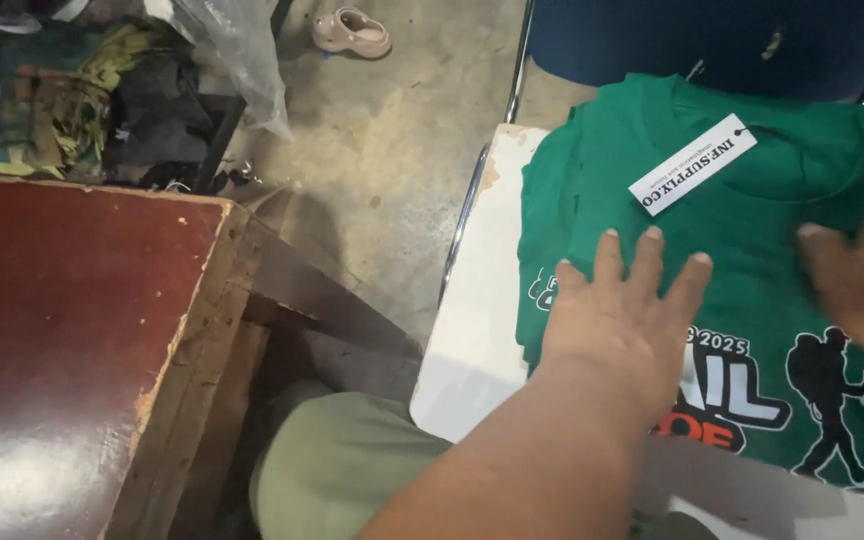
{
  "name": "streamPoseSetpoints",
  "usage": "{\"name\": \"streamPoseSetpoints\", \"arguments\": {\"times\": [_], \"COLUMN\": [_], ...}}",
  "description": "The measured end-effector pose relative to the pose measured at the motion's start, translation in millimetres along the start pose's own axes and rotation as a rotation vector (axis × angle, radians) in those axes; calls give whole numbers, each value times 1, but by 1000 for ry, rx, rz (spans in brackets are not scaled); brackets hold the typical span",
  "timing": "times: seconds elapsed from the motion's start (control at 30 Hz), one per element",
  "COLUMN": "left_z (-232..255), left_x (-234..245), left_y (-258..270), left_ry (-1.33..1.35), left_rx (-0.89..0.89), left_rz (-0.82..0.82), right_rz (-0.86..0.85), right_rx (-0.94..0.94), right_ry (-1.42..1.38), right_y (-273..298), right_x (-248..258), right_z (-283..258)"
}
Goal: Attaching brand tags to t-shirts using plastic fasteners by hand.
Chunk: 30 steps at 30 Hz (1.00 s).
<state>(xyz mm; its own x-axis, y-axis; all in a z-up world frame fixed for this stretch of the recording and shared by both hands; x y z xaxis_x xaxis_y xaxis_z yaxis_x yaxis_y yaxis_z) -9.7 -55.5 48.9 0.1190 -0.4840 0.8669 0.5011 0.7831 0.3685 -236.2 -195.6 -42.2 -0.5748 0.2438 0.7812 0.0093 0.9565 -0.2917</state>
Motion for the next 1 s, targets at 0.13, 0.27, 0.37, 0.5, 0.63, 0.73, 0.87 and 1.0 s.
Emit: {"name": "streamPoseSetpoints", "arguments": {"times": [0.13, 0.27, 0.37, 0.5, 0.63, 0.73, 0.87, 1.0], "left_z": [-7, -21, -35, -64, -84, -84, -72, -69], "left_x": [-1, 3, 15, 33, 44, 38, 42, 50], "left_y": [6, 24, 44, 89, 140, 156, 150, 160], "left_ry": [-39, -43, -72, -161, -166, -186, -152, -121], "left_rx": [72, 109, 153, 242, 348, 351, 324, 315], "left_rz": [57, 157, 237, 419, 458, 475, 490, 599], "right_rz": [7, -94, -9, -157, 197, -235, -197, 149], "right_rx": [363, 291, 376, 264, 816, 104, 52, 402], "right_ry": [615, 597, 582, 627, 594, -138, 93, 301], "right_y": [39, 47, 54, 52, 34, 10, 8, 31], "right_x": [-5, -23, -28, -41, -54, -94, -72, -61], "right_z": [-74, -78, -79, -91, -62, -18, -54, -69]}}
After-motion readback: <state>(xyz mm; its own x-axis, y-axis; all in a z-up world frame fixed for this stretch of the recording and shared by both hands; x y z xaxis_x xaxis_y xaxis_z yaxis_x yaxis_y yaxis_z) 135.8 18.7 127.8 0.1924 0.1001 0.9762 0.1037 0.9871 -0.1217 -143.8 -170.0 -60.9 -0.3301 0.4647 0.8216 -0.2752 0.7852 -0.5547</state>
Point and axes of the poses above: each hand's wrist, its own y-axis away from the middle knuckle, its own x-axis out of the back of the hand, z = x × y, the point moved 3 cm from there along -y, towards the middle knuckle, and after that the axes turned 14 degrees about -x, right-handed, at the moved point
